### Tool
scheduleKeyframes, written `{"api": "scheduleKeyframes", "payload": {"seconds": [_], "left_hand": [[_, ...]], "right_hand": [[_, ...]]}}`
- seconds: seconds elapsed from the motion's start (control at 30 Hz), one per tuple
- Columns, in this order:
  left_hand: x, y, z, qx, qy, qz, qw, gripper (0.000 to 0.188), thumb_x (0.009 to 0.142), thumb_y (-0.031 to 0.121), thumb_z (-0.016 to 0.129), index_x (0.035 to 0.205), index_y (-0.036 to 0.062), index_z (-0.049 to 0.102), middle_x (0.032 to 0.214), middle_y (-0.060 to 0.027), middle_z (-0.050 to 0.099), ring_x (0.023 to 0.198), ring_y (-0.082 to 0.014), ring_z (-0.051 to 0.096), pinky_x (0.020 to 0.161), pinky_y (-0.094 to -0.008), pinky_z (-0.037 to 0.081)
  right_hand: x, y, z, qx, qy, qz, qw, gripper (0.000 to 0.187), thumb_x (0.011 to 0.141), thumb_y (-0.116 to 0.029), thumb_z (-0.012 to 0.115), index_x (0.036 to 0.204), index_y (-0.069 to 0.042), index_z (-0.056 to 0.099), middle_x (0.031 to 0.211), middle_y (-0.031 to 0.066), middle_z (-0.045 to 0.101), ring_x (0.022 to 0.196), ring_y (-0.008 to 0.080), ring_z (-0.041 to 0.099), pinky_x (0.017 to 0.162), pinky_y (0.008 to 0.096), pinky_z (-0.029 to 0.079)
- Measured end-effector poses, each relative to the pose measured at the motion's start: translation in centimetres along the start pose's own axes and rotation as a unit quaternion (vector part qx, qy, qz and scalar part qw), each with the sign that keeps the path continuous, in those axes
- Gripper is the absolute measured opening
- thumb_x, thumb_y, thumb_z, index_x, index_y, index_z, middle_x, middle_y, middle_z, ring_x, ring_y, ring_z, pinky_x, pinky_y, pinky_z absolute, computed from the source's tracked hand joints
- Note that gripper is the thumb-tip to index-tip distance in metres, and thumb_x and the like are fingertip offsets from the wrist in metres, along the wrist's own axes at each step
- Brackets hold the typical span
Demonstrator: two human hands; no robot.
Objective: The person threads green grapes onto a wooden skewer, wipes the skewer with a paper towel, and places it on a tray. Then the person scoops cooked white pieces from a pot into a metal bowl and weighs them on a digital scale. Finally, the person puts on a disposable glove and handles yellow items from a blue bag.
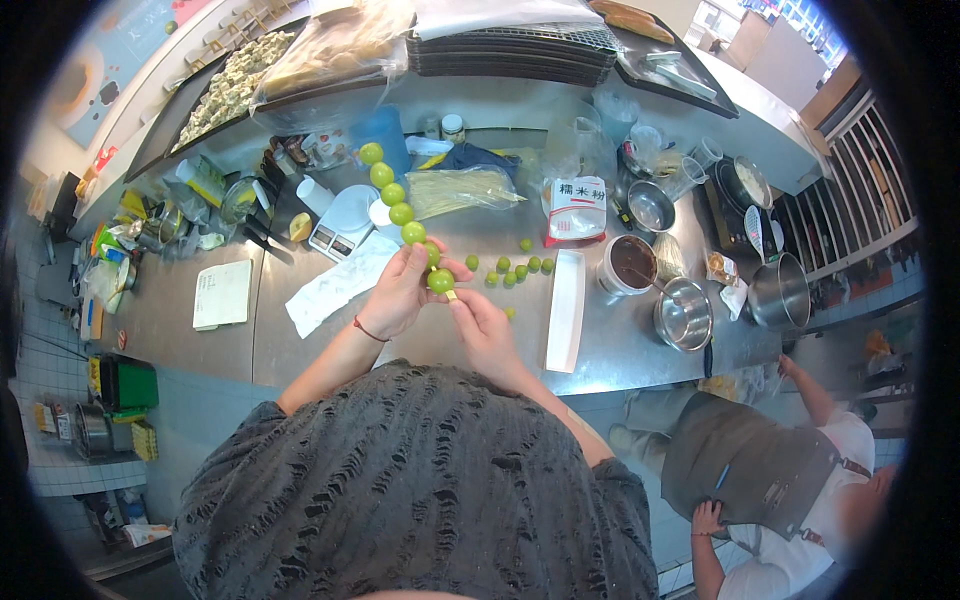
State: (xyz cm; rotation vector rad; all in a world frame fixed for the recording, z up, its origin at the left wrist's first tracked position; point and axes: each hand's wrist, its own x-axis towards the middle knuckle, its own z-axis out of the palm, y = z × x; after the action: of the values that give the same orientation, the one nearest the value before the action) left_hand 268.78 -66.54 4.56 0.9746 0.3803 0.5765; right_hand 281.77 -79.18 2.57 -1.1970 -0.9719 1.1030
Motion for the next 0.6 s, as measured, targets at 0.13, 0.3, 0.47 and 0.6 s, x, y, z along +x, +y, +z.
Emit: {"api": "scheduleKeyframes", "payload": {"seconds": [0.13,0.3,0.47,0.6], "left_hand": [[-0.3,-0.2,0.2,-0.004,0.035,-0.006,0.999,0.050,0.103,0.048,0.043,0.133,0.0089,0.040,0.114,-0.0142,0.064,0.115,-0.0264,0.062,0.087,-0.0359,0.057],[-0.8,-0.4,0.6,0.018,-0.015,-0.029,0.999,0.045,0.103,0.037,0.051,0.136,0.0072,0.044,0.120,-0.0134,0.063,0.113,-0.0237,0.063,0.092,-0.0362,0.055],[-1.1,-1.0,0.2,0.006,0.007,-0.053,0.999,0.041,0.102,0.029,0.057,0.134,0.0054,0.049,0.126,-0.0140,0.060,0.114,-0.0210,0.062,0.097,-0.0376,0.053],[-1.1,-3.3,-3.2,-0.103,-0.014,-0.082,0.991,0.047,0.101,0.035,0.058,0.135,0.0047,0.048,0.131,-0.0149,0.058,0.118,-0.0224,0.058,0.098,-0.0408,0.052]], "right_hand": [[0.0,0.2,0.0,0.018,-0.003,-0.003,1.000,0.024,0.103,-0.017,0.051,0.119,-0.002,0.063,0.072,-0.0053,0.050,0.063,0.0038,0.045,0.058,0.0215,0.037],[0.0,0.5,-0.1,0.026,0.011,0.003,1.000,0.025,0.103,-0.017,0.051,0.119,-0.002,0.062,0.072,-0.0054,0.050,0.063,0.0039,0.045,0.058,0.0213,0.037],[0.2,0.7,-0.3,0.030,-0.002,-0.008,1.000,0.024,0.104,-0.017,0.050,0.119,-0.002,0.062,0.072,-0.0058,0.049,0.063,0.0033,0.043,0.057,0.0209,0.036],[0.4,1.1,-0.2,0.046,0.003,0.008,0.999,0.024,0.104,-0.018,0.050,0.118,-0.002,0.062,0.070,-0.0060,0.047,0.062,0.0027,0.042,0.056,0.0204,0.034]]}}
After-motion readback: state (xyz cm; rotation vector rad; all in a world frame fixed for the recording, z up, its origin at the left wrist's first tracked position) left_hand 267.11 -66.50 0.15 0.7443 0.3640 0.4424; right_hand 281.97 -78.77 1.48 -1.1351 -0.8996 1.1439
